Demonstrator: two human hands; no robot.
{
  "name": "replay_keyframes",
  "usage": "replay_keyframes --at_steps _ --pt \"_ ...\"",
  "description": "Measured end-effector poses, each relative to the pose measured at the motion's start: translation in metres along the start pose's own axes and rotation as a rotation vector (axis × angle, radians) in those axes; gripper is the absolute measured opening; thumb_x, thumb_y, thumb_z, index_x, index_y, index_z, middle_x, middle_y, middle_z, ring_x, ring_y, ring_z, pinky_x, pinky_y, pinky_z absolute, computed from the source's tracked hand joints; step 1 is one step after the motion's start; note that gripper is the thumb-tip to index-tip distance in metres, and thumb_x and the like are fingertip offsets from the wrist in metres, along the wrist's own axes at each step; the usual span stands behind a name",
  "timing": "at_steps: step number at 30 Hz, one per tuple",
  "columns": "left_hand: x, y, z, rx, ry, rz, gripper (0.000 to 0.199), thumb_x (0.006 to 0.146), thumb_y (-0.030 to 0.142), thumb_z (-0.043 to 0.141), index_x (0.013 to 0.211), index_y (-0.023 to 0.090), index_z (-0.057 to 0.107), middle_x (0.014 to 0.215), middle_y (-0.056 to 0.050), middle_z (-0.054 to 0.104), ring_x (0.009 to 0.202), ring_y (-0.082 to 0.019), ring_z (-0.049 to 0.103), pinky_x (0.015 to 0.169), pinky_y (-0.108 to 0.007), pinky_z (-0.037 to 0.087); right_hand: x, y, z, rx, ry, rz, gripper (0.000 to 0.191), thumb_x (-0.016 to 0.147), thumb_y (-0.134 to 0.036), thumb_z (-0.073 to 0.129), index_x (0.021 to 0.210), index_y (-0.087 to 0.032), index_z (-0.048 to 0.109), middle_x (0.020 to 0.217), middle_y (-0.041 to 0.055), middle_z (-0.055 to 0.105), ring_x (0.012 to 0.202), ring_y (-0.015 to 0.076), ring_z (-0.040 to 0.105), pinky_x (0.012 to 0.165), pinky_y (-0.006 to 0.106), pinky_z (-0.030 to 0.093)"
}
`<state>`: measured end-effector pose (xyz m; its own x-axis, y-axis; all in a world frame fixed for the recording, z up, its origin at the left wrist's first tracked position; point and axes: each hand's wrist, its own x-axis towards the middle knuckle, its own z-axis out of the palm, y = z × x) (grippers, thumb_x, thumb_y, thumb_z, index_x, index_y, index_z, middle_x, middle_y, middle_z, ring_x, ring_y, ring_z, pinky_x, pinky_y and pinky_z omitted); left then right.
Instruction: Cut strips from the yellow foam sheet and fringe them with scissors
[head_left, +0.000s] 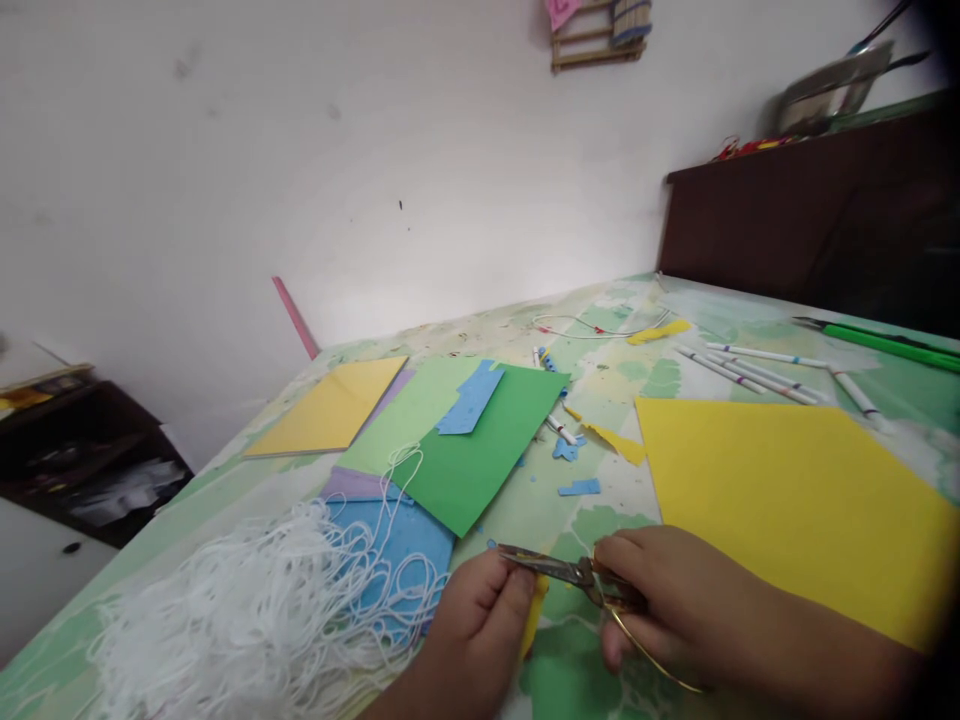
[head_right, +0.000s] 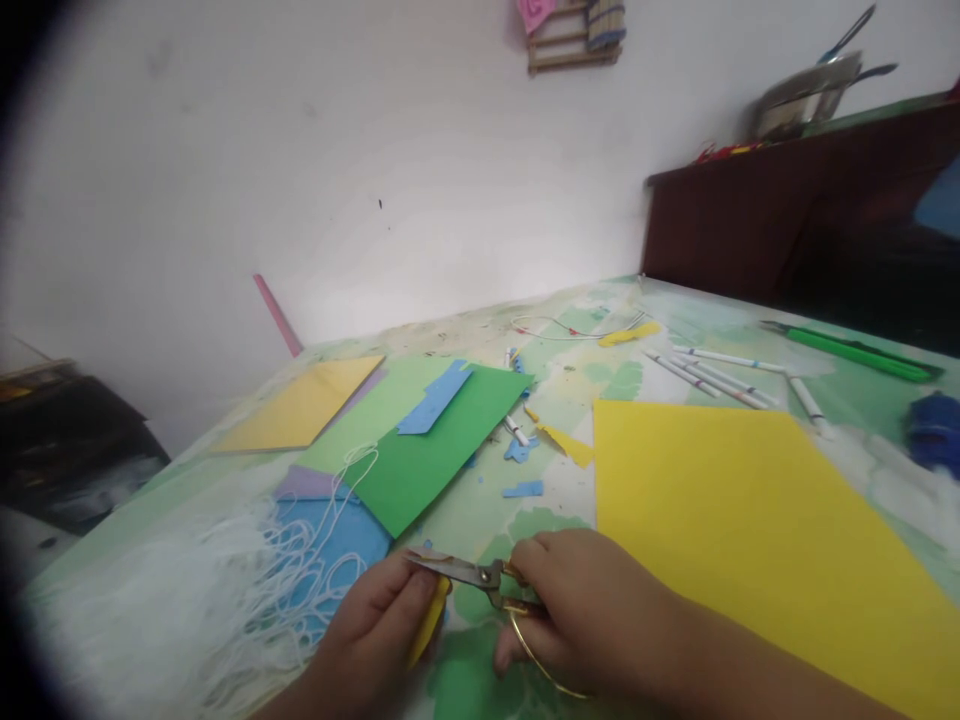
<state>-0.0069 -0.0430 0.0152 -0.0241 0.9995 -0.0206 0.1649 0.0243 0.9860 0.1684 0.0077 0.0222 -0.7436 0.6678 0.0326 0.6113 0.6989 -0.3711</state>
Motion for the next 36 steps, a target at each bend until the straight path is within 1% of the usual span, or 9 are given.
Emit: replay_keyframes --at_steps 3,5,7,10,14,19,24,30,36 --pt "0.0004 -0.0004 0.0003 -0.070 -0.014 -0.023 0.027 0.070 0.040 0.046 0.066 0.015 0.057 0.045 0.005 0.039 0.040 -0.007 0.033 0.039 -0.019 0.026 -0.0017 0.0003 -0.0021 0.055 0.025 0.021 0.040 0.062 -0.058 0.046 0.068 -0.019 0.047 0.064 0.0015 0.051 0.052 0.0135 0.041 0.043 0.023 0.023" --pt "0.0005 0.0003 0.0002 -0.097 -0.018 -0.039 0.029 0.070 0.042 0.046 0.066 0.015 0.056 0.044 0.005 0.039 0.039 -0.007 0.034 0.039 -0.019 0.027 -0.0028 -0.0002 -0.0038 0.081 0.030 0.034 0.041 0.060 -0.059 0.049 0.068 -0.019 0.047 0.064 0.0007 0.050 0.052 0.0130 0.040 0.043 0.022 0.022" --pt "0.0003 0.0015 -0.0001 -0.067 0.001 -0.032 0.030 0.071 0.042 0.045 0.063 0.015 0.055 0.042 0.005 0.040 0.039 -0.008 0.037 0.039 -0.020 0.028 -0.0035 -0.0007 -0.0046 0.095 0.026 0.035 0.040 0.060 -0.058 0.049 0.068 -0.018 0.047 0.064 0.0003 0.050 0.052 0.0126 0.039 0.043 0.022 0.021" --pt "-0.0003 0.0032 -0.0007 0.014 0.034 0.020 0.029 0.073 0.040 0.043 0.061 0.015 0.054 0.042 0.003 0.045 0.041 -0.009 0.041 0.042 -0.020 0.030 -0.0042 -0.0009 -0.0040 0.097 0.023 0.023 0.039 0.061 -0.057 0.049 0.068 -0.018 0.047 0.064 0.0003 0.050 0.052 0.0128 0.039 0.043 0.022 0.021" --pt "-0.0008 0.0037 -0.0005 0.034 0.034 0.027 0.027 0.074 0.038 0.042 0.061 0.016 0.053 0.043 0.003 0.046 0.041 -0.008 0.042 0.041 -0.020 0.031 -0.0045 -0.0003 -0.0022 0.093 0.025 0.013 0.041 0.060 -0.059 0.048 0.070 -0.019 0.048 0.065 0.0010 0.050 0.053 0.0136 0.040 0.043 0.023 0.021" --pt "-0.0018 0.0019 0.0017 0.018 0.024 0.009 0.029 0.072 0.040 0.043 0.060 0.016 0.053 0.041 0.004 0.044 0.038 -0.008 0.039 0.040 -0.020 0.029 -0.0040 0.0000 -0.0011 0.083 0.034 -0.008 0.044 0.062 -0.061 0.044 0.071 -0.018 0.048 0.066 0.0023 0.051 0.054 0.0144 0.041 0.044 0.023 0.023" --pt "-0.0037 0.0005 0.0030 -0.012 0.014 0.012 0.031 0.071 0.043 0.043 0.061 0.016 0.052 0.043 0.003 0.045 0.038 -0.008 0.040 0.040 -0.020 0.030 -0.0049 -0.0013 -0.0028 0.096 0.000 -0.031 0.041 0.064 -0.059 0.043 0.070 -0.018 0.046 0.067 0.0021 0.051 0.054 0.0139 0.041 0.044 0.023 0.023" --pt "-0.0048 0.0012 0.0052 0.006 0.047 0.012 0.030 0.071 0.042 0.043 0.057 0.016 0.049 0.042 0.003 0.044 0.039 -0.008 0.040 0.040 -0.020 0.030 -0.0050 -0.0015 -0.0046 0.126 -0.031 -0.041 0.041 0.064 -0.059 0.044 0.069 -0.018 0.046 0.066 0.0010 0.049 0.053 0.0130 0.040 0.042 0.022 0.022" --pt "-0.0051 0.0014 0.0078 -0.062 0.038 -0.042 0.028 0.069 0.041 0.046 0.056 0.017 0.047 0.042 0.005 0.039 0.038 -0.006 0.033 0.037 -0.019 0.026 -0.0058 -0.0006 -0.0031 0.121 -0.031 -0.034 0.041 0.063 -0.058 0.045 0.068 -0.018 0.045 0.066 0.0012 0.049 0.053 0.0133 0.040 0.043 0.022 0.022"
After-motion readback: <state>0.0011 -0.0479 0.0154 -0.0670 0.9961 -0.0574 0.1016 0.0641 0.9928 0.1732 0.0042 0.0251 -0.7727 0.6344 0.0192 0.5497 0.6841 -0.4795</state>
